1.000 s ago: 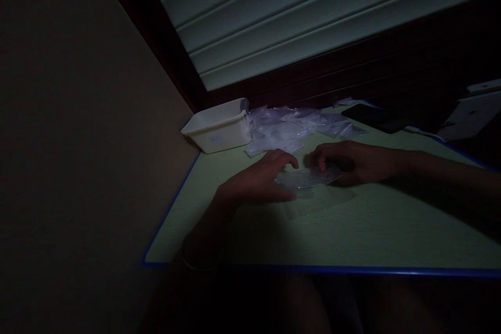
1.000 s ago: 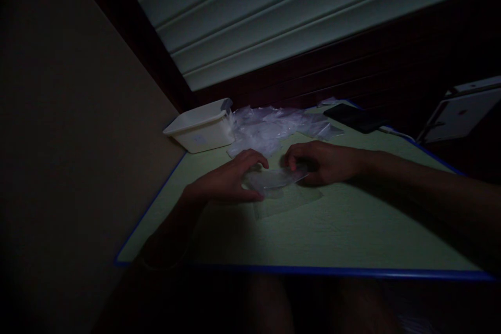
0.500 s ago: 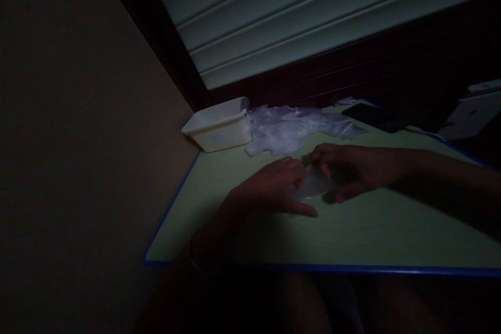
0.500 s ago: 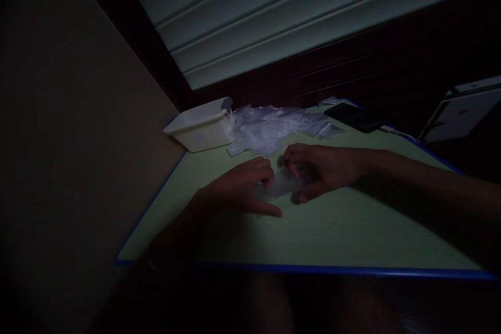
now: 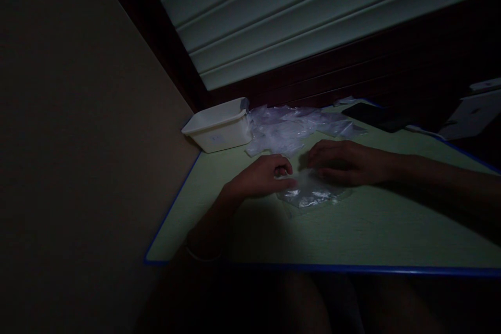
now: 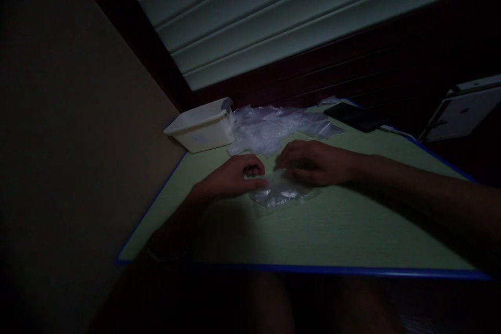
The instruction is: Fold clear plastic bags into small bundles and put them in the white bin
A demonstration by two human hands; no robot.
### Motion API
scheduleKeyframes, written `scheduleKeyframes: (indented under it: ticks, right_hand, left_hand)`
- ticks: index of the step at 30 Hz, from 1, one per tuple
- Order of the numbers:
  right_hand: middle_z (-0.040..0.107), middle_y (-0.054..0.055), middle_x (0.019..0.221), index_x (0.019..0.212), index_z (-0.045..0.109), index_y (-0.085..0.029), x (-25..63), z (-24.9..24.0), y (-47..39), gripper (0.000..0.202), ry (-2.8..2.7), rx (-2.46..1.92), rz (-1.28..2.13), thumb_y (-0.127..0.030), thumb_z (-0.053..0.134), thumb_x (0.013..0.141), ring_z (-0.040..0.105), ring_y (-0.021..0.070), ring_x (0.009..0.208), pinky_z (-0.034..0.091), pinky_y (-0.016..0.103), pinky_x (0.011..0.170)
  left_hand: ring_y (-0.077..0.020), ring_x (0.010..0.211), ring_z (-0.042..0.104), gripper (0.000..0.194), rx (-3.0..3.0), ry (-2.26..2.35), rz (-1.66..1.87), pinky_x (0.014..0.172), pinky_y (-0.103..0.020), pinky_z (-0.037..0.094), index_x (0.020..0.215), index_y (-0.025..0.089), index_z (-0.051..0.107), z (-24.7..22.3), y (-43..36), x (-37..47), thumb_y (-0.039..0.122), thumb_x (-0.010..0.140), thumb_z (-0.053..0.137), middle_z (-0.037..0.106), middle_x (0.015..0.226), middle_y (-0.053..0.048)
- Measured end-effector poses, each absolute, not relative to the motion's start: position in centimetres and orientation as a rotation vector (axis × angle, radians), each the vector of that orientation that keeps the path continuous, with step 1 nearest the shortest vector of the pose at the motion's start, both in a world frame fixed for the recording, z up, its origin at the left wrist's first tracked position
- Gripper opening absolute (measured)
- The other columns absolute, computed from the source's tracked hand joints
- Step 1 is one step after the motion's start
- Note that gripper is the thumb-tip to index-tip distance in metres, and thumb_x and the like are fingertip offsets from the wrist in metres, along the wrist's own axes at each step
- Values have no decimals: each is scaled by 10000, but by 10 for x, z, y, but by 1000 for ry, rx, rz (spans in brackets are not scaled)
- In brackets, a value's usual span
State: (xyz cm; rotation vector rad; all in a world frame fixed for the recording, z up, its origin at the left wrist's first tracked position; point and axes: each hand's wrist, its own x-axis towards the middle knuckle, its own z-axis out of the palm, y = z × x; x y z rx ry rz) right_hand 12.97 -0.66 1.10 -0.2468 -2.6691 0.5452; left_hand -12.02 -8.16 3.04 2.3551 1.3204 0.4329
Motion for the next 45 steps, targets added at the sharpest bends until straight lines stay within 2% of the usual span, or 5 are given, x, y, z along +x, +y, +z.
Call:
scheduleKeyframes:
  ticks: [13,24,36,42,45]
  right_hand:
    - [647,96,1089,1133,642,-188,130,16,-9,293,-2591,-331,493,-259,533,871,605,223,1010,476,355,882]
    - [664,79,924,887,677,-175,134,8,5,154,-2708,-373,408,-231,537,853,616,214,875,476,344,790]
    - [661,95,1074,1038,733,-195,140,10,6,264,-2729,-217,459,-280,538,881,604,212,1020,479,346,881]
    - [633,98,1204,1267,619,-216,138,11,6,414,-2685,-231,476,-280,538,866,586,234,1095,465,372,938]
    - [615,111,1230,1205,667,-217,139,8,8,367,-2742,-216,423,-267,546,862,586,241,1098,472,382,924]
  left_hand:
    - [-147,743,539,378,2286,1349,239,636,-268,390,915,179,637,30,-83,-120,519,753,660,600,831,-22]
    - [-152,761,543,378,2267,1361,182,635,-273,381,913,197,615,33,-85,-121,523,730,676,599,850,-17]
    - [-152,762,542,407,2267,1352,170,627,-273,377,932,200,610,31,-83,-122,545,724,670,601,867,-18]
    - [-152,764,544,407,2264,1352,176,624,-267,374,915,198,610,31,-83,-122,544,713,679,591,855,-4]
    - [-151,757,540,389,2272,1350,179,620,-270,373,903,203,609,31,-84,-122,538,718,678,592,851,-5]
